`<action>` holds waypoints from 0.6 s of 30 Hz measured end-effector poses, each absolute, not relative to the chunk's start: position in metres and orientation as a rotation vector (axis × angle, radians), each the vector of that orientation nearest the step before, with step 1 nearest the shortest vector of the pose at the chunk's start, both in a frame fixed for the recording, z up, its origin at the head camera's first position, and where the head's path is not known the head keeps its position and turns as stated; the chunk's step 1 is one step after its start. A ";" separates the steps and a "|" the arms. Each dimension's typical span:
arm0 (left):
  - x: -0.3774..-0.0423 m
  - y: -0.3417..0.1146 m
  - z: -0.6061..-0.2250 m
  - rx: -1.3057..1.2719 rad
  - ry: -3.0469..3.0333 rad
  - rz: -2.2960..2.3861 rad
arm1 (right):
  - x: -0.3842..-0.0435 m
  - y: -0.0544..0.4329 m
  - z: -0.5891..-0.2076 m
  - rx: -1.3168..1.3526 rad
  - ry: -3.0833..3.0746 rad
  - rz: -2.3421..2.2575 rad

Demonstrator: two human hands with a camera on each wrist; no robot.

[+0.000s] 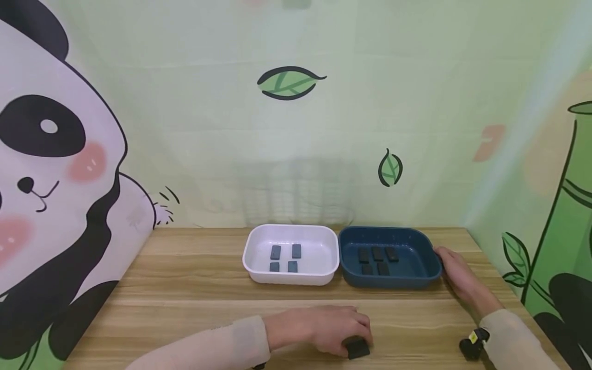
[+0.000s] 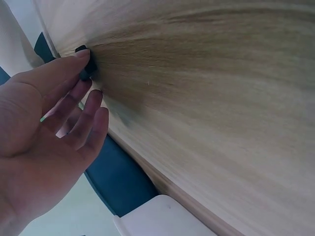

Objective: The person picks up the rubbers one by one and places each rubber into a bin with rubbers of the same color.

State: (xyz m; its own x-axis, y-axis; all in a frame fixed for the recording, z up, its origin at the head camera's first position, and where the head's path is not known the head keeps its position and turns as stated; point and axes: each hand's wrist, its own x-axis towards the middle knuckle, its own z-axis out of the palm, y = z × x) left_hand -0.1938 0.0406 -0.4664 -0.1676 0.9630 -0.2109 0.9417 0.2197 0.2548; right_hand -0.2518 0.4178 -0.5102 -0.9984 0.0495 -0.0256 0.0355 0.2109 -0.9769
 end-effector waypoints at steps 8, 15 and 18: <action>-0.199 0.046 -0.458 1.794 2.211 0.167 | -0.250 0.418 -0.507 -0.110 -2.369 2.042; -0.214 0.057 -0.431 1.800 2.388 0.304 | -0.251 0.418 -0.508 -0.130 -2.380 2.027; -0.225 0.066 -0.424 1.755 2.462 0.404 | -0.253 0.419 -0.509 -0.140 -2.412 1.998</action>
